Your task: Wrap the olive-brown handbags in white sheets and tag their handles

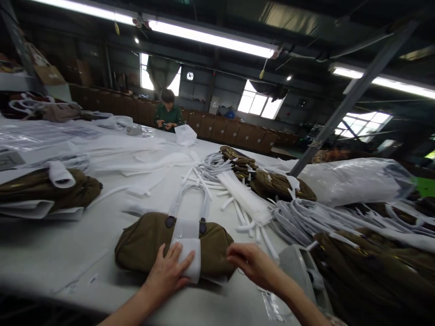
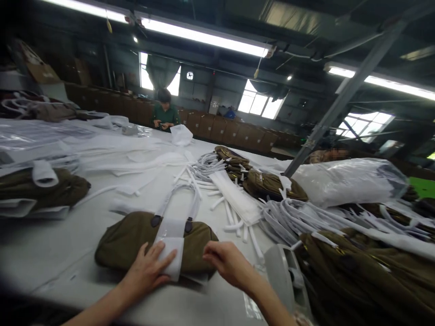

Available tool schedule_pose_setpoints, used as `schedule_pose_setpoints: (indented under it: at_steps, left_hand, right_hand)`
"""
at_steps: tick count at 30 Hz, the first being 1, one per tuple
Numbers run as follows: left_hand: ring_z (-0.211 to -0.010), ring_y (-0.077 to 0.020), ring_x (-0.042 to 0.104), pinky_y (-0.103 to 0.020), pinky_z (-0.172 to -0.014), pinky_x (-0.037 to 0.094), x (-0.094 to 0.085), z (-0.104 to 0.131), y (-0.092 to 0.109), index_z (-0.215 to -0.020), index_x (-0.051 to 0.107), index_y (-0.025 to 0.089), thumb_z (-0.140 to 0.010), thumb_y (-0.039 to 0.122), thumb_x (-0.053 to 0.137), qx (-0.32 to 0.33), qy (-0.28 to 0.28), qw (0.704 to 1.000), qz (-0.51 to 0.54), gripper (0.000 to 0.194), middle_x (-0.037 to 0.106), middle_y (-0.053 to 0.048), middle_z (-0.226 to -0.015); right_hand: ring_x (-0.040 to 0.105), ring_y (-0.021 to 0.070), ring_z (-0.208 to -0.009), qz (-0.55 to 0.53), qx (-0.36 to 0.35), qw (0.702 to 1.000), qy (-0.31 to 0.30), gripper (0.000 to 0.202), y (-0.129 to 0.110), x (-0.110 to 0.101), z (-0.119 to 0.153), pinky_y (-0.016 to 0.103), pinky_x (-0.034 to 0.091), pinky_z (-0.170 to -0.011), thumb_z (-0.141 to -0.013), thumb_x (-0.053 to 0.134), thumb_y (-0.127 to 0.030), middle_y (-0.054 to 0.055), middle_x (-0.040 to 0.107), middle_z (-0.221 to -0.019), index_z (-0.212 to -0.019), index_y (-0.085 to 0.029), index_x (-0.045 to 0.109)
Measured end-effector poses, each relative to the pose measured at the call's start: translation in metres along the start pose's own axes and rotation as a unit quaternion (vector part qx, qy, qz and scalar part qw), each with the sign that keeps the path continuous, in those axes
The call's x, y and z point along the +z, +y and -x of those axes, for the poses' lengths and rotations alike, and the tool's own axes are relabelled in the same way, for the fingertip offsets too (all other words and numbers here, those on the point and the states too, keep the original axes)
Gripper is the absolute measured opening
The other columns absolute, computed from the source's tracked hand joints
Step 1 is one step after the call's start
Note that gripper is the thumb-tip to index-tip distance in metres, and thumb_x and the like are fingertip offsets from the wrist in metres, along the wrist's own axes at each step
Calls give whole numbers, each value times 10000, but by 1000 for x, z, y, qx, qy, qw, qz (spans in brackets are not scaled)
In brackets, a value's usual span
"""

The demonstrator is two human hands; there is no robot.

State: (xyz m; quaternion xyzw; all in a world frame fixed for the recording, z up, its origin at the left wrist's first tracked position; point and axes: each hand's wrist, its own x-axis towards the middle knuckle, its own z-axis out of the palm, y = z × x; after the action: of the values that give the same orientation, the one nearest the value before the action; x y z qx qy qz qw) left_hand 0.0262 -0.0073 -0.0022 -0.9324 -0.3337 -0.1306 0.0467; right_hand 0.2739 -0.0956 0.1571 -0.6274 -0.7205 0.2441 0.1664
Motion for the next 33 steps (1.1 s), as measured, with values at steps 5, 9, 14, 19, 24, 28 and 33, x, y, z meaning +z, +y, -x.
schedule_pose_setpoints:
  at_steps: [5,9,14,19,24,28,33]
  left_hand:
    - [-1249,-356,449,-654,-983,309,1,-4,-1,-1389,378,388,-734,412,752,-4,-27,999,24,755,517,-163,-1313]
    - [-1245,-374,454,-682,-968,313,1,-7,-2,-1384,387,378,-695,392,789,-10,-53,998,28,798,528,-175,-1306]
    - [-1241,-402,464,-708,-933,348,4,-11,-3,-1399,367,362,-676,409,799,5,-56,998,36,843,549,-189,-1298]
    - [-1171,-428,526,-708,-856,420,13,-13,-8,-1401,378,343,-655,434,809,34,-51,998,21,866,589,-198,-1256]
    - [-1165,-435,530,-685,-854,447,17,-11,-9,-1426,336,354,-630,449,825,50,-35,998,16,939,600,-191,-1244]
    - [-1188,-434,518,-718,-883,411,7,-15,-9,-1396,385,345,-638,396,829,26,-41,997,58,880,592,-194,-1258]
    - [-1234,-380,500,-612,-1001,400,3,3,-7,-1207,600,255,-750,326,718,-22,57,967,246,477,573,-185,-1291]
  right_hand:
    - [593,127,-704,145,-114,967,-176,176,-18,-4,-97,197,378,-631,-811,553,-200,-17,699,-818,-905,-214,701]
    - [626,132,-717,272,-185,912,-246,167,-21,6,-144,208,352,-584,-802,583,-185,-28,722,-820,-881,-248,717]
    - [641,142,-740,338,-205,878,-269,151,-12,42,-176,215,364,-593,-791,613,-136,-16,723,-795,-836,-243,711]
    - [641,195,-713,351,-164,889,-246,167,8,63,-195,250,391,-594,-751,722,-285,49,708,-780,-891,-197,699]
    - [625,191,-745,236,-39,961,-135,363,25,57,-186,244,398,-621,-680,771,-489,24,674,-824,-898,-219,668]
    - [589,205,-942,157,-63,984,-54,290,29,79,-155,286,418,-785,-753,708,-491,34,624,-1016,-886,-240,647]
    - [549,222,-1031,114,-42,991,51,151,37,116,-135,387,385,-925,-848,617,-389,43,595,-1089,-887,-243,628]
